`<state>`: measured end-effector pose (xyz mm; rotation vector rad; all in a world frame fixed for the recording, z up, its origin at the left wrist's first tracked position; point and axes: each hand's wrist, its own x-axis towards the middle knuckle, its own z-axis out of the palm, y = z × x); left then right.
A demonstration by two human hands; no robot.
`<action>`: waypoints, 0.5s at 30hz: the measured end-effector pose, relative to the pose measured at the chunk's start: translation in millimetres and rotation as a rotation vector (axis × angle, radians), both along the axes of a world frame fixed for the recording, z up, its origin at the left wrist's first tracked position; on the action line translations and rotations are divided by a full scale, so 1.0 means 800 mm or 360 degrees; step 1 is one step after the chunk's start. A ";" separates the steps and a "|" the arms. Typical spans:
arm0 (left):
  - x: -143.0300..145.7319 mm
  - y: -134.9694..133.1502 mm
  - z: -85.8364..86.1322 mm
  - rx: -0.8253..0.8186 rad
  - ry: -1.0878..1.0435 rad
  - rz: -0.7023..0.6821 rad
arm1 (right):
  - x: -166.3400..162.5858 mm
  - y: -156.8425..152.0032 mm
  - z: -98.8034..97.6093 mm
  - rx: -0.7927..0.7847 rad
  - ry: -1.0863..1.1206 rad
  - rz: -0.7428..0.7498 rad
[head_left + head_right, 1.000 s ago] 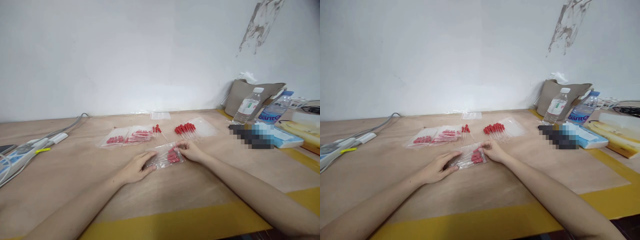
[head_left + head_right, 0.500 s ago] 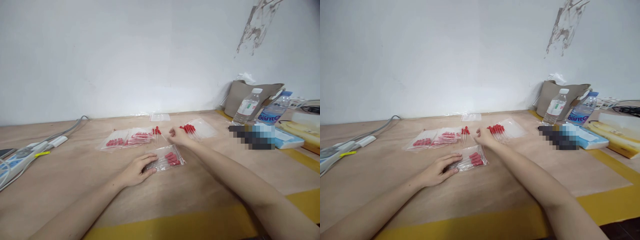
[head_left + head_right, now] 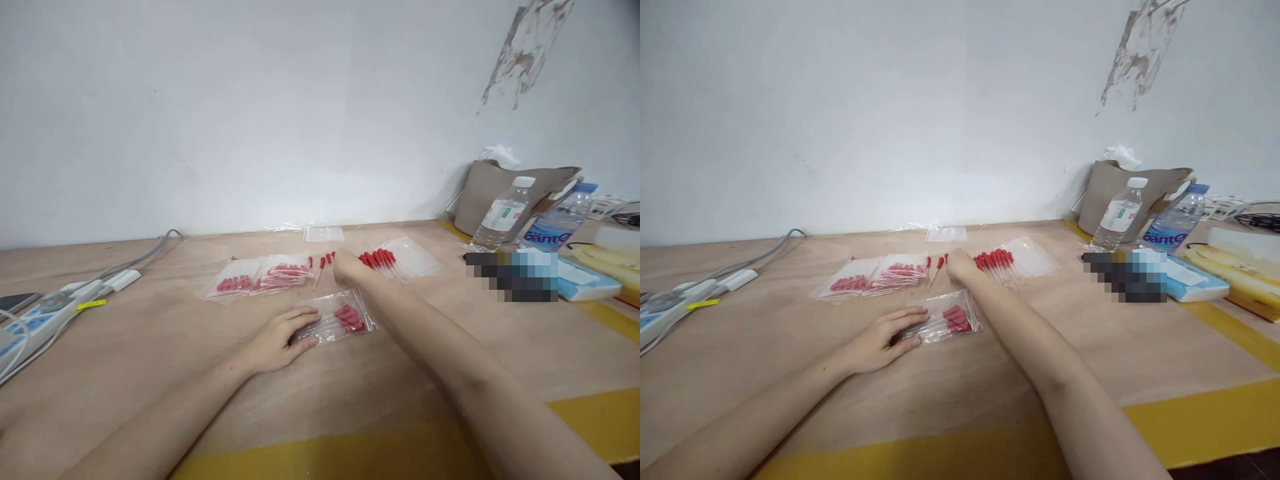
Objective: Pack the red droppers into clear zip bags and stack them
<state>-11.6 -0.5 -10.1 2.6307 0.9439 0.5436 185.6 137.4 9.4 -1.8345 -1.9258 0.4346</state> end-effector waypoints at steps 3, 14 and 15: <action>-0.001 0.000 0.000 -0.0005 0.0009 0.0004 | 0.034 -0.015 0.007 0.0120 0.0085 -0.0069; -0.002 0.003 0.000 -0.0008 -0.0045 -0.0009 | 0.102 -0.103 -0.035 0.0218 0.1713 -0.0214; -0.002 0.003 0.000 -0.0005 -0.0041 -0.0009 | 0.097 -0.106 -0.037 0.0193 0.1789 -0.0242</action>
